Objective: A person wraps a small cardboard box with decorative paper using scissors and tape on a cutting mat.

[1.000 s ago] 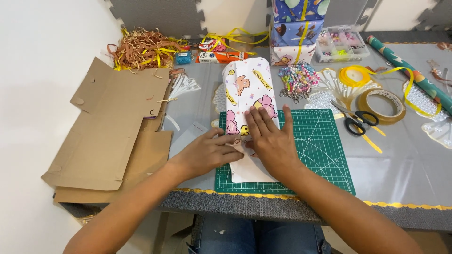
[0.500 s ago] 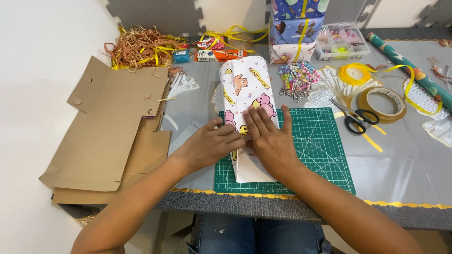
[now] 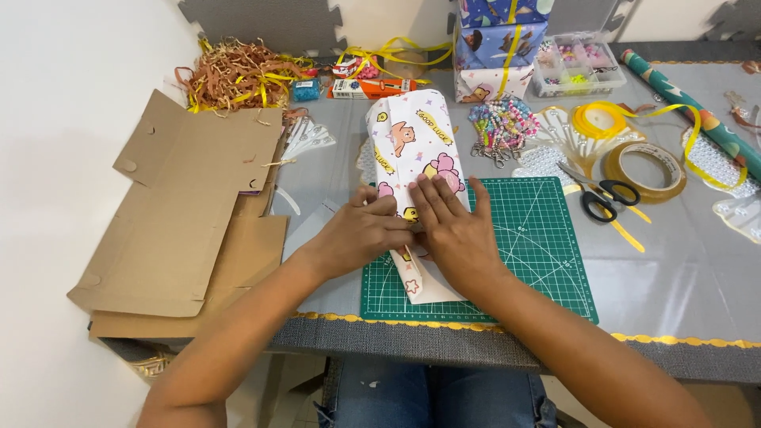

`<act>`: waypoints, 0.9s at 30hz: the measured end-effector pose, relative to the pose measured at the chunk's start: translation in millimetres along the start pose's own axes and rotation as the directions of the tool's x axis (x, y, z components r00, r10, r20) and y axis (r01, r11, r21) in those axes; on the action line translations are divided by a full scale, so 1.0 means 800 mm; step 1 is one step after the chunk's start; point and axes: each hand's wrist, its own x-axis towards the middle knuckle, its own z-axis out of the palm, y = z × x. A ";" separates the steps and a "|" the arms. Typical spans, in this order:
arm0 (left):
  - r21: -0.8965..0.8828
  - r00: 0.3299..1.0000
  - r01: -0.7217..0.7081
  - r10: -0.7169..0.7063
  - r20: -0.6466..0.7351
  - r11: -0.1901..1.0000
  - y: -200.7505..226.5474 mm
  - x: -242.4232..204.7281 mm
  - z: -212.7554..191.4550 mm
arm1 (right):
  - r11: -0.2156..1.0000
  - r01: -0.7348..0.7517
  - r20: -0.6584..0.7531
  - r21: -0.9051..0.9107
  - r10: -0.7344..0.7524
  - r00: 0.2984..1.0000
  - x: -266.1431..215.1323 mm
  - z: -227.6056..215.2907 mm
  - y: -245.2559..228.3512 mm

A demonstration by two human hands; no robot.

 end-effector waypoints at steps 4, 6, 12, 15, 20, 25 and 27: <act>-0.152 0.948 0.099 -0.140 -0.285 0.983 0.001 -0.011 0.028 | 0.999 -0.005 -0.004 0.052 0.006 1.000 0.002 -0.007 0.000; -0.173 0.917 0.137 -0.191 -0.350 0.975 0.006 -0.014 0.032 | 0.998 -0.001 -0.007 0.061 0.002 1.000 0.003 -0.009 0.001; -0.205 0.868 0.196 -0.267 -0.418 0.959 0.010 -0.016 0.040 | 0.996 -0.018 0.008 0.085 0.017 1.000 0.004 -0.009 -0.002; -0.179 0.850 0.157 -0.226 -0.476 0.971 0.002 -0.020 0.067 | 0.995 -0.004 -0.050 0.100 0.009 0.999 0.003 -0.005 0.000; -0.411 0.820 0.247 -0.415 -0.393 0.878 -0.005 0.001 0.043 | 0.994 0.009 -0.082 0.106 0.000 0.997 0.004 -0.016 0.001; -0.560 0.805 0.299 -0.520 -0.287 0.772 -0.002 0.009 0.041 | 0.978 -0.014 -0.019 0.207 0.018 1.000 0.007 -0.025 0.005; -0.598 0.799 0.321 -0.549 -0.246 0.735 0.001 0.009 0.042 | 0.969 -0.029 0.035 0.245 0.022 0.999 0.008 -0.036 0.008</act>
